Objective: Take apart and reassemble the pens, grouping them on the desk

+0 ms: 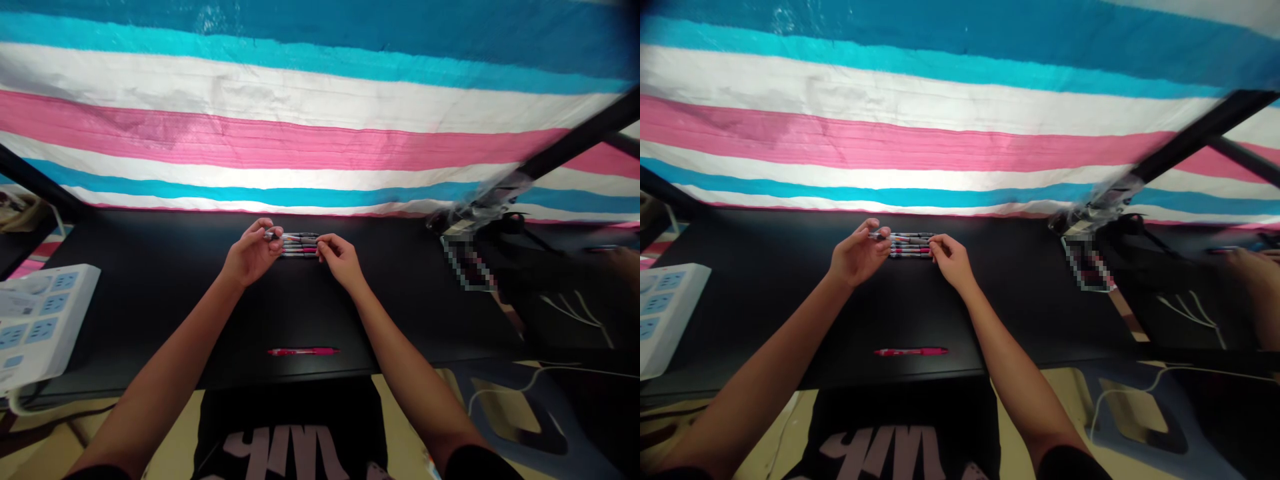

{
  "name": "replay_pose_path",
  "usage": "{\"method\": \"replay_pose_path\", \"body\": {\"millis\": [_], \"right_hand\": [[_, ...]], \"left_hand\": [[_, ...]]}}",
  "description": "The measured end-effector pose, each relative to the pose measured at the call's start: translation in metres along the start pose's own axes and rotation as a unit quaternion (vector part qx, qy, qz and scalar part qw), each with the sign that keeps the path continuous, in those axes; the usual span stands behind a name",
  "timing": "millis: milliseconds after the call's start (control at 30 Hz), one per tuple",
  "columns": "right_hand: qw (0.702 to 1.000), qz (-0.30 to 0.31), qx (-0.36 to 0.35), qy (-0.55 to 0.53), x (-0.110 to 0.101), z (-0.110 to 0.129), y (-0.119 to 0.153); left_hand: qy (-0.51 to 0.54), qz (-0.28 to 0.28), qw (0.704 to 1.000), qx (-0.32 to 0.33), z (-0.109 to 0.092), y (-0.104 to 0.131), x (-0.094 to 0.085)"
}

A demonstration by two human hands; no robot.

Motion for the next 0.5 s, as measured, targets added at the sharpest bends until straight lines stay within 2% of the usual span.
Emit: {"method": "replay_pose_path", "body": {"millis": [500], "right_hand": [[1.0, -0.002, 0.001, 0.002, 0.0007, 0.0005, 0.0003]], "left_hand": [[0.0, -0.022, 1.0, 0.016, -0.0031, -0.002, -0.0058]]}}
Point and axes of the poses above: each hand's wrist, its own y-axis away from the middle knuckle, its own x-axis out of the palm, z = x × y, the point moved 10 cm from there along -y, towards the middle knuckle, and after that the axes turned 11 degrees about x, right-handed, at the moved point
